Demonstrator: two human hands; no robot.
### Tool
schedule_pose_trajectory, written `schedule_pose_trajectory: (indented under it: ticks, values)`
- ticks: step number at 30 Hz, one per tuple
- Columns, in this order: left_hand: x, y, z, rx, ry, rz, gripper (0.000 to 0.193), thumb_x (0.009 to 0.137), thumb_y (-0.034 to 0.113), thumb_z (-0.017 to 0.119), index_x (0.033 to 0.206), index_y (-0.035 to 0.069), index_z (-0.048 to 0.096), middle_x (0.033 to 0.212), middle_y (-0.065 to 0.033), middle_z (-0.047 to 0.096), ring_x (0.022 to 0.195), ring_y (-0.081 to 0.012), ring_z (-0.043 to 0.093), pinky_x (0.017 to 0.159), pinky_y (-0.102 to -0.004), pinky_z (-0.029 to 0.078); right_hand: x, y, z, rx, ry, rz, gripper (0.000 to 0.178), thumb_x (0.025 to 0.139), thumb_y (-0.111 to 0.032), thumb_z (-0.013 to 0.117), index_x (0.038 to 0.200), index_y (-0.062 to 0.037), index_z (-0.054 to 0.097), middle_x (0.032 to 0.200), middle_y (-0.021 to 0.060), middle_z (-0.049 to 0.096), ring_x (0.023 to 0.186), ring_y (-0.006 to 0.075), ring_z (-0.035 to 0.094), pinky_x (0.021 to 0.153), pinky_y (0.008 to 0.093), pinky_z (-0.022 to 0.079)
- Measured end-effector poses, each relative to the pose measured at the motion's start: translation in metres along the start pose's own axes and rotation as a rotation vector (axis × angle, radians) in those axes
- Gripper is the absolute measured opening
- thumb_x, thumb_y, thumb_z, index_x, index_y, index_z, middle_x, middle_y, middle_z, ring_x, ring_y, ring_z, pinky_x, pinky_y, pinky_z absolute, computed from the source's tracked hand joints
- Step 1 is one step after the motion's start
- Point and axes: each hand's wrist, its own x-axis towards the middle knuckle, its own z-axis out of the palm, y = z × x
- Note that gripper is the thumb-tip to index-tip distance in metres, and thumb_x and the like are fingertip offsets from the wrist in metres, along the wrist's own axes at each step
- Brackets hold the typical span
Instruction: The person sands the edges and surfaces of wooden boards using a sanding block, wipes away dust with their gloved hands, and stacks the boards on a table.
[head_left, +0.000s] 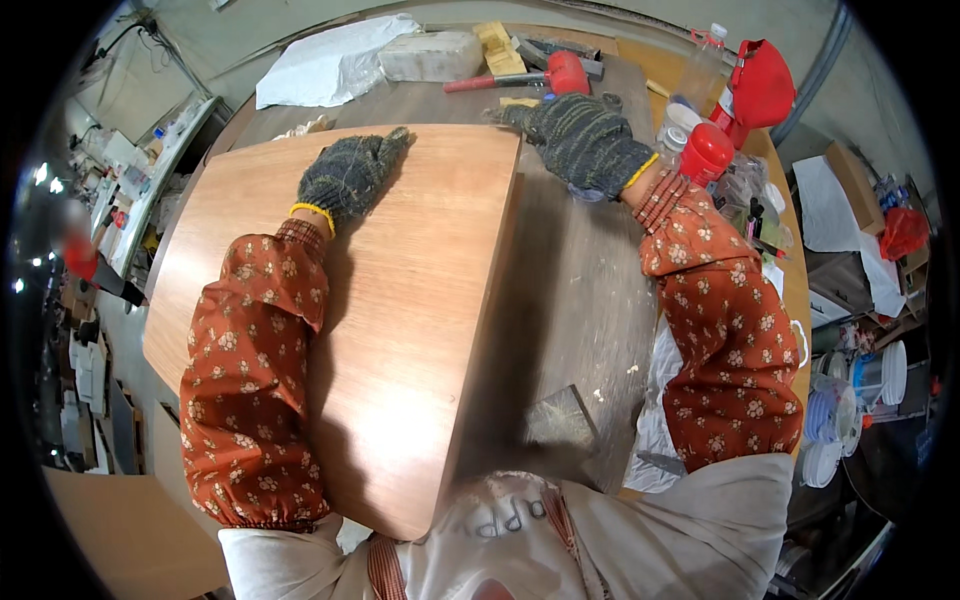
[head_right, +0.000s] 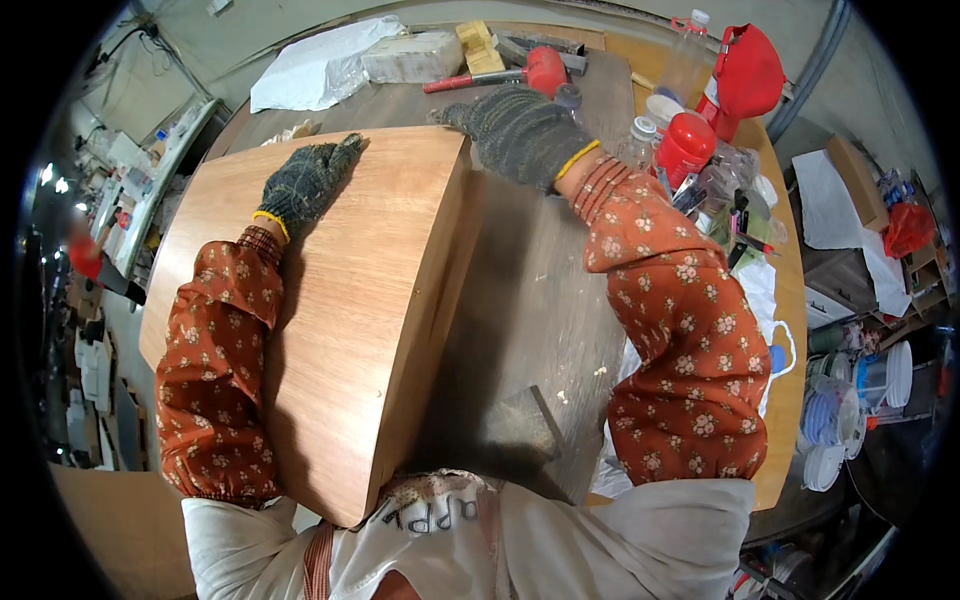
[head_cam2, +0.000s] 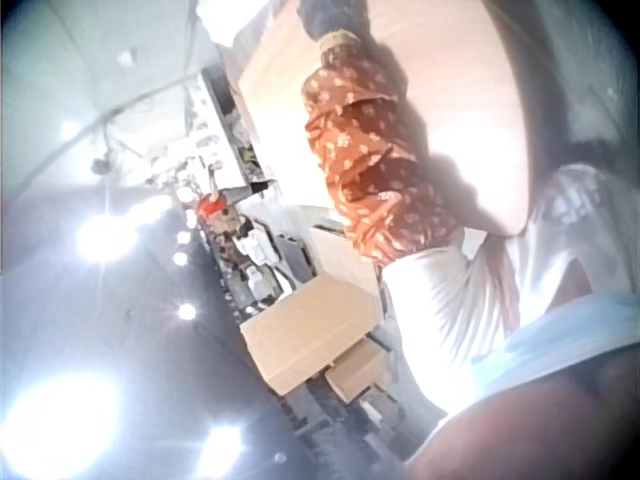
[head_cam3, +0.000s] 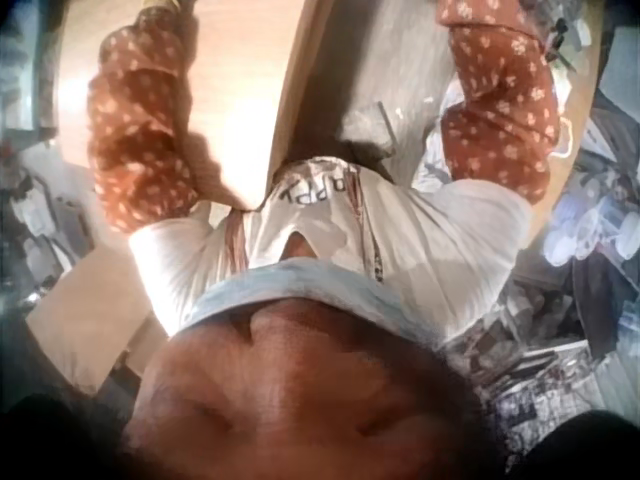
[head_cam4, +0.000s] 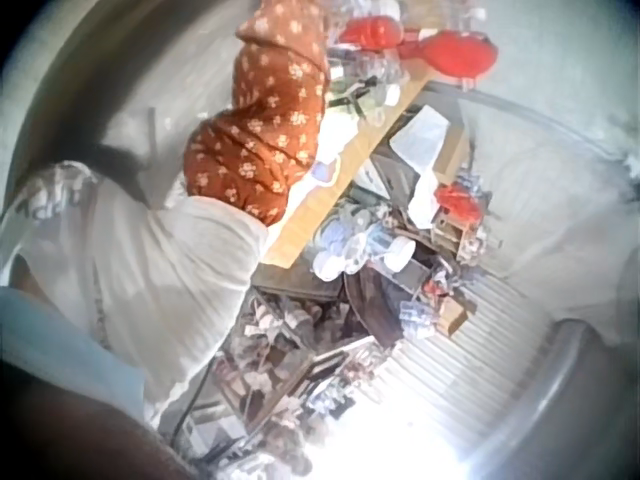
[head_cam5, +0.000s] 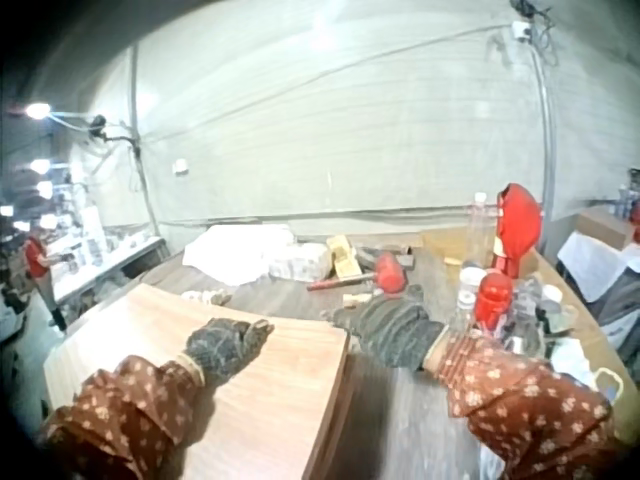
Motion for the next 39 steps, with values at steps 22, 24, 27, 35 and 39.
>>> schedule_pose_trajectory:
  ticks: [22, 24, 27, 35, 39]
  values:
    - [-0.004, -0.001, 0.009, -0.196, 0.241, -0.191, 0.028, 0.092, 0.023, 0.048, 0.118, 0.014, 0.054, 0.081, -0.0139, 0.065, 0.07, -0.0342, 0.061, 0.061, -0.0472, 0.049, -0.065, -0.109, 0.007, -0.115, 0.206, -0.13, 0.048, 0.092, -0.016, 0.044, 0.14, -0.017, 0.043, 0.095, 0.0074, 0.06, 0.078, 0.0228, 0.059, 0.06, 0.0357, 0.046]
    - [-0.001, 0.0, 0.012, -0.187, 0.223, -0.184, 0.029, 0.092, 0.023, 0.048, 0.119, 0.013, 0.053, 0.082, -0.0143, 0.064, 0.071, -0.0341, 0.061, 0.062, -0.047, 0.049, -0.082, -0.133, 0.005, 0.304, 0.14, -0.165, 0.053, 0.09, -0.014, 0.046, 0.143, -0.0196, 0.038, 0.098, 0.0085, 0.061, 0.081, 0.0219, 0.061, 0.064, 0.0371, 0.048]
    - [-0.003, -0.008, 0.013, -0.2, 0.158, -0.251, 0.03, 0.092, 0.023, 0.048, 0.12, 0.013, 0.052, 0.083, -0.0149, 0.064, 0.073, -0.0339, 0.061, 0.062, -0.0467, 0.049, -0.058, -0.117, 0.004, 0.174, 0.08, -0.045, 0.055, 0.088, -0.013, 0.049, 0.142, -0.0206, 0.038, 0.094, 0.0105, 0.063, 0.075, 0.022, 0.062, 0.065, 0.0376, 0.049]
    - [0.019, -0.024, 0.006, 0.127, 0.102, 0.091, 0.041, 0.095, 0.022, 0.043, 0.135, 0.014, 0.04, 0.109, -0.0149, 0.061, 0.101, -0.0332, 0.057, 0.09, -0.0435, 0.045, -0.035, -0.091, 0.005, -0.12, 0.113, 0.054, 0.051, 0.09, -0.012, 0.048, 0.14, -0.0183, 0.041, 0.107, 0.012, 0.063, 0.081, 0.0254, 0.063, 0.069, 0.0354, 0.052]
    - [0.027, -0.026, 0.012, 0.11, -0.002, 0.033, 0.047, 0.094, 0.017, 0.044, 0.14, 0.014, 0.036, 0.114, -0.0155, 0.06, 0.102, -0.0338, 0.055, 0.091, -0.0438, 0.044, -0.091, -0.18, -0.015, 0.345, 0.083, -0.149, 0.055, 0.09, -0.013, 0.04, 0.144, -0.0072, 0.032, 0.082, 0.0101, 0.053, 0.064, 0.0214, 0.051, 0.053, 0.0377, 0.043]
